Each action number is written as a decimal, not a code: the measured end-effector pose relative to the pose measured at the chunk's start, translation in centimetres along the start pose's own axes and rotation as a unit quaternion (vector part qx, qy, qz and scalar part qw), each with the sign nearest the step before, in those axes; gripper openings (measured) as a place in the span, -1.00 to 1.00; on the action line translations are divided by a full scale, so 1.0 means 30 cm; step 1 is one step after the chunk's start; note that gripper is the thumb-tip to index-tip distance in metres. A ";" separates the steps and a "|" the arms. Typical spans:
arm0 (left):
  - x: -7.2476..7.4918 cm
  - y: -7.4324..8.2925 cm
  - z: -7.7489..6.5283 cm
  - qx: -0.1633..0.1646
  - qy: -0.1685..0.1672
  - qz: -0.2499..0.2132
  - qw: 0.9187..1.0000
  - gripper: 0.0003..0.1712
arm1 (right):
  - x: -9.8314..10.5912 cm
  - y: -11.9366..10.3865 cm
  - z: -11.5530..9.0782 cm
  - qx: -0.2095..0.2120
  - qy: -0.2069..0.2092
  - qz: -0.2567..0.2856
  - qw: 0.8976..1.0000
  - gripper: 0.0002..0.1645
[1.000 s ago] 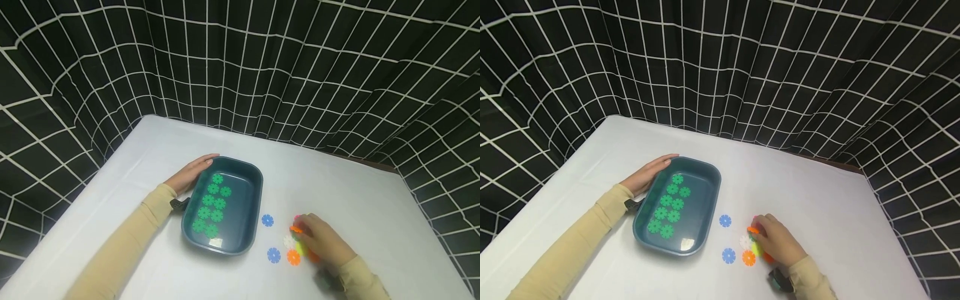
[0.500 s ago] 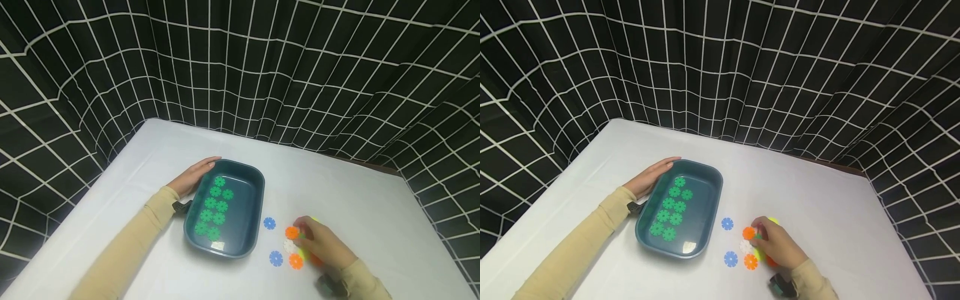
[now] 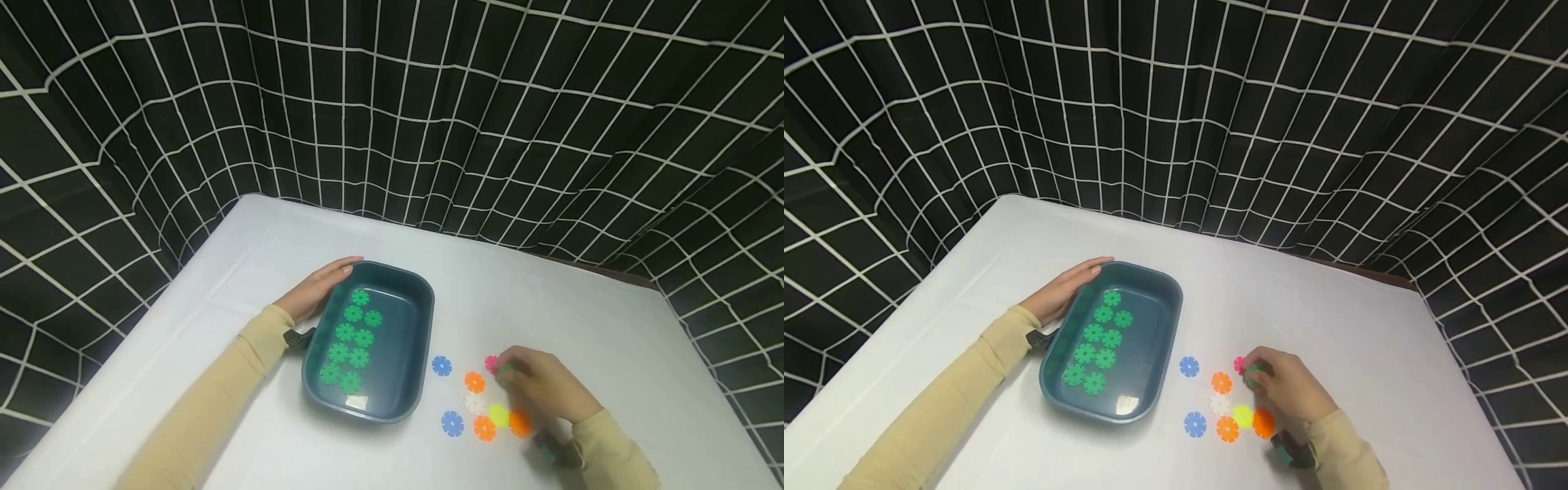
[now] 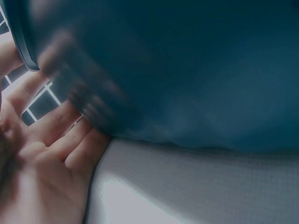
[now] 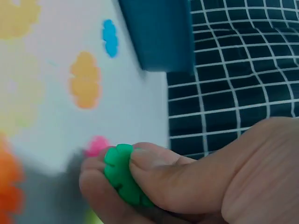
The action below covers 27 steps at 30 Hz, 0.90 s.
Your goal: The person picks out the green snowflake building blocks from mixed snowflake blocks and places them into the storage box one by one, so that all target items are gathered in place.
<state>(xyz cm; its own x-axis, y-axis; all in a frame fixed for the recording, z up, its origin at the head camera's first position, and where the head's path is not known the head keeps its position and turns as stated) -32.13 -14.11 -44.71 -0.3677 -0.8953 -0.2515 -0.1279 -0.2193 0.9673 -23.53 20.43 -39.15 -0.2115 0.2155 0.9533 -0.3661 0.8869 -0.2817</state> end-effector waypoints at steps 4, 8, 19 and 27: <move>0.001 -0.003 0.003 0.000 -0.001 0.000 1.000 -0.48 | 0.080 -0.039 0.029 0.026 0.031 -0.009 0.999 -0.75; 0.003 -0.008 0.006 0.000 -0.002 -0.003 1.000 -0.45 | 0.149 -0.105 0.076 0.053 0.043 -0.004 0.998 -0.72; 0.001 -0.008 0.007 -0.001 -0.005 -0.003 1.000 -0.43 | 0.215 -0.299 0.253 0.102 0.003 0.074 0.992 -0.74; 0.006 -0.016 0.009 0.005 -0.004 -0.004 1.000 -0.43 | 0.161 -0.412 0.380 0.116 -0.076 0.161 0.977 -0.74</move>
<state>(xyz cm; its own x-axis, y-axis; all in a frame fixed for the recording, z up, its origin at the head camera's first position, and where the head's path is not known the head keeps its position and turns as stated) -32.38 -14.07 -45.22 -0.3740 -0.8904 -0.2595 -0.1393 -0.2227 0.9649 -30.36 5.87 -32.30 -0.4757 0.3889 0.7890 -0.4500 0.6631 -0.5982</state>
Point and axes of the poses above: each hand's wrist, its own z-axis towards the middle knuckle, its own x-axis out of the back of the hand, y = z × x, the point moved 9 cm from there along z, towards the middle knuckle, and after that the axes turned 13 degrees about -z, right-handed, at the moved point
